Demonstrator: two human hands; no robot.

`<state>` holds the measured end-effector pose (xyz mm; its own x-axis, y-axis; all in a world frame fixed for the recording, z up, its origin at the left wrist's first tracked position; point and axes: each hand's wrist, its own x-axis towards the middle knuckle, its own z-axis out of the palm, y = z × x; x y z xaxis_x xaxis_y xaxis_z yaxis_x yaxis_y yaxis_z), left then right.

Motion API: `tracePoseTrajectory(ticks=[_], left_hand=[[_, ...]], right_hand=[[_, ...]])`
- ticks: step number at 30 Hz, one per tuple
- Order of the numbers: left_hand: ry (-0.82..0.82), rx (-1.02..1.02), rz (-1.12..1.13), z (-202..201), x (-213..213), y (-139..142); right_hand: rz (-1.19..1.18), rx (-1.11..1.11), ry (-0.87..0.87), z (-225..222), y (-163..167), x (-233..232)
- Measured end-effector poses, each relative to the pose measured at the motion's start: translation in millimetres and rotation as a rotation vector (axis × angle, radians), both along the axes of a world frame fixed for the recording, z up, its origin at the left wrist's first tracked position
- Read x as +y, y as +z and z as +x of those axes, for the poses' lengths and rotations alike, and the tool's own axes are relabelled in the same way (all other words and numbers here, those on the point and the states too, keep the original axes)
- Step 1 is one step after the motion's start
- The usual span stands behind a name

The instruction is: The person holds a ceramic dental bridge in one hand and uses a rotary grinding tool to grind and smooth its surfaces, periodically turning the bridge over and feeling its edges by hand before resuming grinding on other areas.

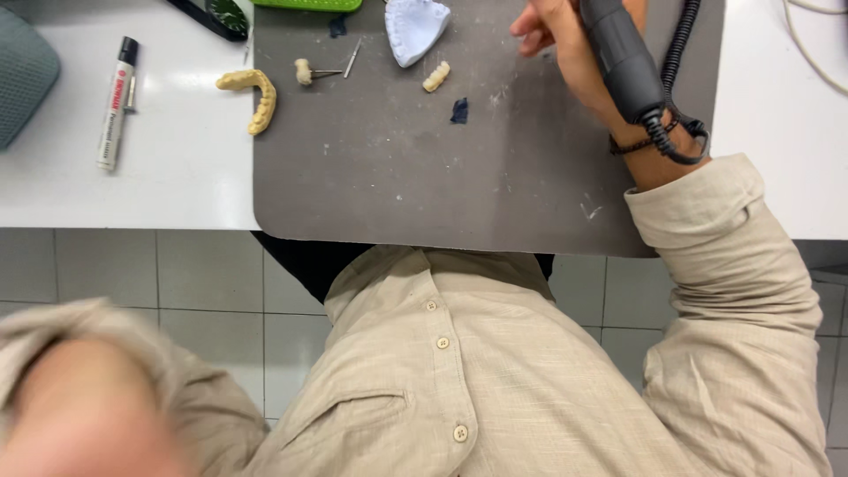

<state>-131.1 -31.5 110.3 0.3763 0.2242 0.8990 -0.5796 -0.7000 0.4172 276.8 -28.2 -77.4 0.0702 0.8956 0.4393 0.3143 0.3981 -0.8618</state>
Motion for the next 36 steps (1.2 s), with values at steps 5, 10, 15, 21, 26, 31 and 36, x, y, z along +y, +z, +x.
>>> tracePoseTrajectory(ticks=[5, 10, 15, 21, 26, 31, 36], left_hand=[[0.397, 0.807, 0.1, 103, 40, -105], [0.54, 0.939, 0.258, 128, 46, -177], [0.53, 0.831, 0.325, 119, 40, -184], [0.365, 0.69, 0.167, 116, 38, -169], [0.229, 0.592, -0.036, 109, 21, -153], [0.201, 0.571, -0.266, 98, -5, -131], [0.167, 0.606, -0.288, 91, -12, -120]], right_hand=[[-0.201, -0.052, 0.122, -21, 12, -26], [-0.328, 0.054, 0.063, -36, 18, -38], [-0.331, 0.003, 0.074, -52, 26, -47], [-0.237, -0.185, 0.128, -62, 41, -60], [-0.227, -0.067, 0.12, -73, 51, -81], [-0.162, -0.028, 0.11, -76, 65, -109], [-0.106, -0.064, 0.118, -78, 74, -121]])
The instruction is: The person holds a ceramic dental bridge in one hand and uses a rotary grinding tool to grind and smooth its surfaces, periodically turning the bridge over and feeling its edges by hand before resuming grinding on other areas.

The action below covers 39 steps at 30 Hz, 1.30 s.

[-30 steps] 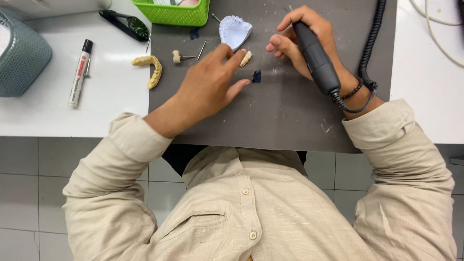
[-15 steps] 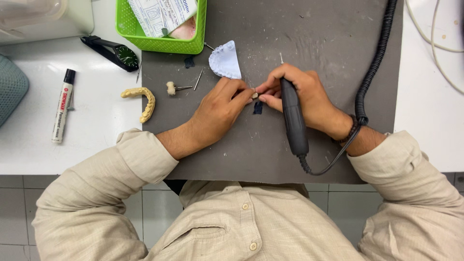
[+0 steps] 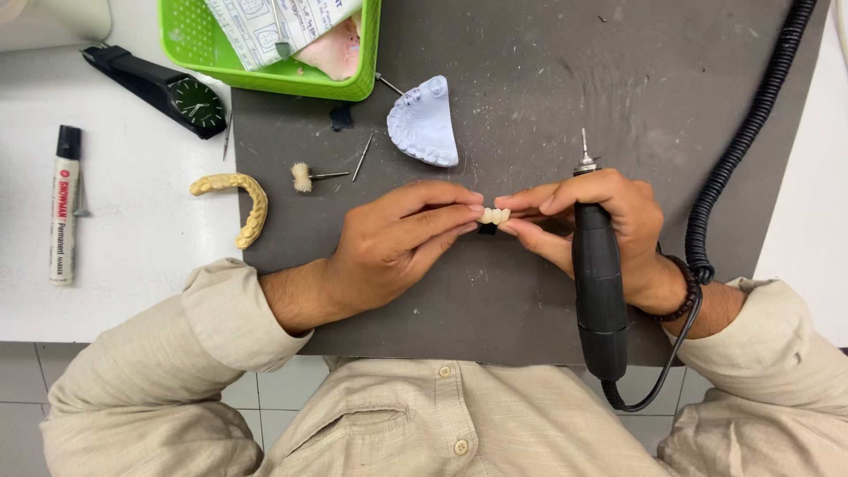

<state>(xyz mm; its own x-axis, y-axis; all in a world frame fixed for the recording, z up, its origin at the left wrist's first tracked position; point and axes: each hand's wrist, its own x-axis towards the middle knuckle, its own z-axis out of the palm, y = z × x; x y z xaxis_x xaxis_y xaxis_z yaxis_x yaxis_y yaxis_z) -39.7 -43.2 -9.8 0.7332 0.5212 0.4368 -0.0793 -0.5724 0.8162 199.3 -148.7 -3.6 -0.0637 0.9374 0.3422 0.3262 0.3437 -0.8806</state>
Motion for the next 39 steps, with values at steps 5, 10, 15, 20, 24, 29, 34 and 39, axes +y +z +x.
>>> tracePoseTrajectory(ticks=[5, 10, 15, 20, 24, 29, 34, 39], left_hand=[[-0.021, 0.029, -0.007, -3, -1, 2], [-0.053, 0.052, 0.009, 1, 5, -1], [-0.13, 0.044, 0.003, 5, 8, -3], [-0.197, 0.038, 0.082, 4, 11, -4], [-0.154, 0.039, 0.069, 5, 10, -4], [-0.075, 0.008, 0.003, 9, 11, -5], [-0.017, 0.054, -0.05, 8, 13, -4], [-0.017, 0.057, -0.033, 7, 13, -5]], right_hand=[[-0.006, -0.018, 0.014, -1, 4, 0], [-0.064, -0.06, 0.01, 1, 3, 3], [-0.023, -0.053, 0.015, 4, 0, 6], [-0.039, -0.071, 0.034, 6, 0, 6], [-0.022, -0.06, 0.041, 7, 0, 6], [-0.013, -0.05, 0.028, 7, -4, 7], [-0.015, -0.063, -0.001, 9, -5, 7], [-0.024, -0.035, 0.029, 6, -4, 9]])
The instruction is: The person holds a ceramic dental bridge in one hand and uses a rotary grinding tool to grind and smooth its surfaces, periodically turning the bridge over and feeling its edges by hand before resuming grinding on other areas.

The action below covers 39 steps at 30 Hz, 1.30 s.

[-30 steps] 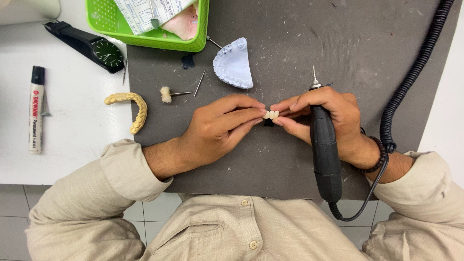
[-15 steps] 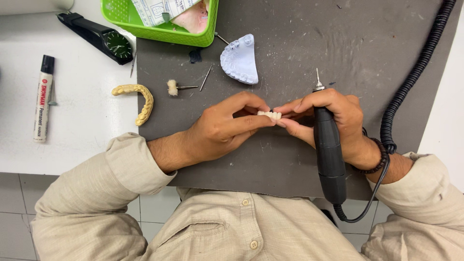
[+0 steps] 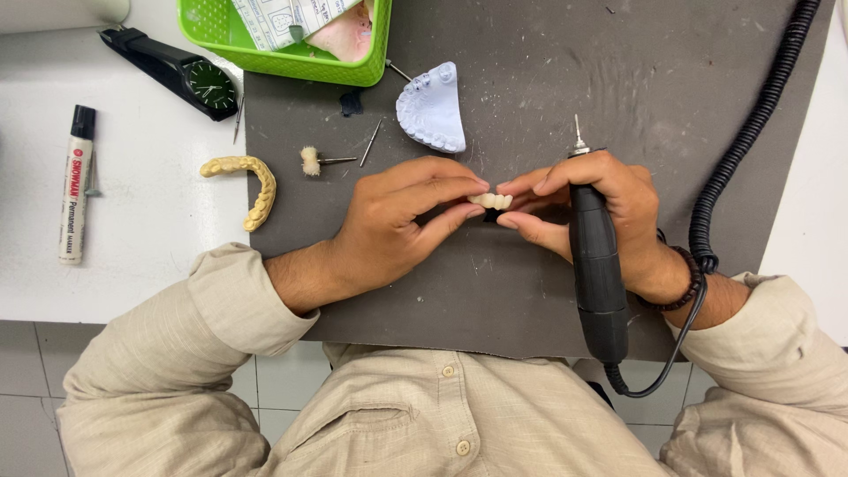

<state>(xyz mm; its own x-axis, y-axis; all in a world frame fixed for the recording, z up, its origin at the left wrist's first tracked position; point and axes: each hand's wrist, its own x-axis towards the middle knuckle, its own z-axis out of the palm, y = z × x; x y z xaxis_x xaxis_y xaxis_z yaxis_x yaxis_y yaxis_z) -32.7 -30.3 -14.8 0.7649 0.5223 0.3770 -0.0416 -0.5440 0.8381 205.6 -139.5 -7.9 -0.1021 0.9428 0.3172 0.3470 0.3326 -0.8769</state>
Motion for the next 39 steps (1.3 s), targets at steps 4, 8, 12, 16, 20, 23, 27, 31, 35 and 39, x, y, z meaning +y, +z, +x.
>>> tracePoseTrajectory(ticks=[4, 8, 12, 16, 20, 23, 27, 31, 35, 39], left_hand=[[-0.042, -0.052, 0.041, 1, -3, -1], [-0.027, -0.066, 0.025, 1, -3, 0], [-0.023, -0.074, 0.031, 0, -3, 4], [-0.022, -0.08, 0.033, -1, -3, 7], [-0.054, -0.09, 0.001, -1, -3, 9], [-0.098, -0.078, -0.159, -2, -5, 10], [-0.164, -0.016, -0.406, -2, -8, 13], [-0.194, -0.04, -0.336, -2, -10, 13], [-0.058, -0.061, -0.23, -6, -12, 14], [-0.02, -0.028, -0.202, -5, -11, 16]], right_hand=[[0.006, 0.001, -0.036, -5, 1, 0], [0.045, -0.015, -0.028, -4, 5, 0], [0.069, 0.006, -0.002, -2, 8, -2], [0.087, 0.0, -0.014, -2, 10, -5], [0.106, -0.01, -0.027, -1, 11, -7], [0.105, -0.043, -0.042, -1, 12, -9], [0.106, -0.022, -0.007, -4, 12, -10], [0.065, -0.017, 0.008, -7, 14, -10], [0.057, -0.003, 0.013, -8, 17, -9], [0.057, -0.024, 0.024, -9, 20, -9]])
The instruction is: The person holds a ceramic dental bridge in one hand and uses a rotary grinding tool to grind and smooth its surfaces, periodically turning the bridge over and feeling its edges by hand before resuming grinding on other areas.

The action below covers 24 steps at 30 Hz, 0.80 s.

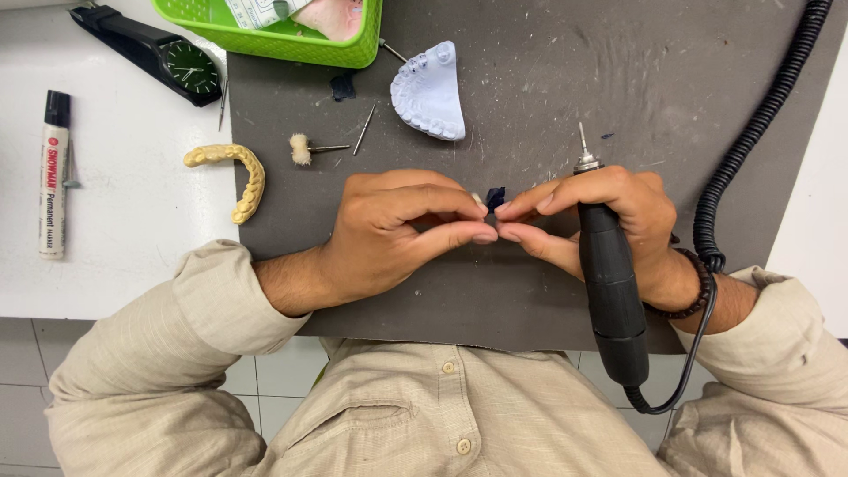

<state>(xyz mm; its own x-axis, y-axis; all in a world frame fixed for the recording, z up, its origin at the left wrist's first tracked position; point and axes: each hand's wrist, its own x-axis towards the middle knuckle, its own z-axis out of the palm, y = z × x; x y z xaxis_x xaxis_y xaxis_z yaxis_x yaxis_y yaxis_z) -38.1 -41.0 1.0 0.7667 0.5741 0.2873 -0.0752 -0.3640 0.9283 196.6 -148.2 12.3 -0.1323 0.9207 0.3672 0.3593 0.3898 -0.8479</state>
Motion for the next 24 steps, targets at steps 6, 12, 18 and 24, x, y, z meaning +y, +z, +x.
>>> tracePoseTrajectory(ticks=[6, 12, 18, 24], left_hand=[[0.116, -0.071, -0.033, 5, 3, 6], [0.25, -0.022, 0.36, -14, 24, 19], [0.109, 0.107, 0.771, -5, 36, 3], [0.152, 0.337, 1.054, 4, 22, -13]], right_hand=[[-0.018, -0.136, -0.056, 3, -1, 6], [-0.015, -0.184, -0.115, 7, -3, 9], [-0.003, -0.244, -0.119, 10, -1, 19], [0.002, -0.35, -0.093, 4, -6, 29]])
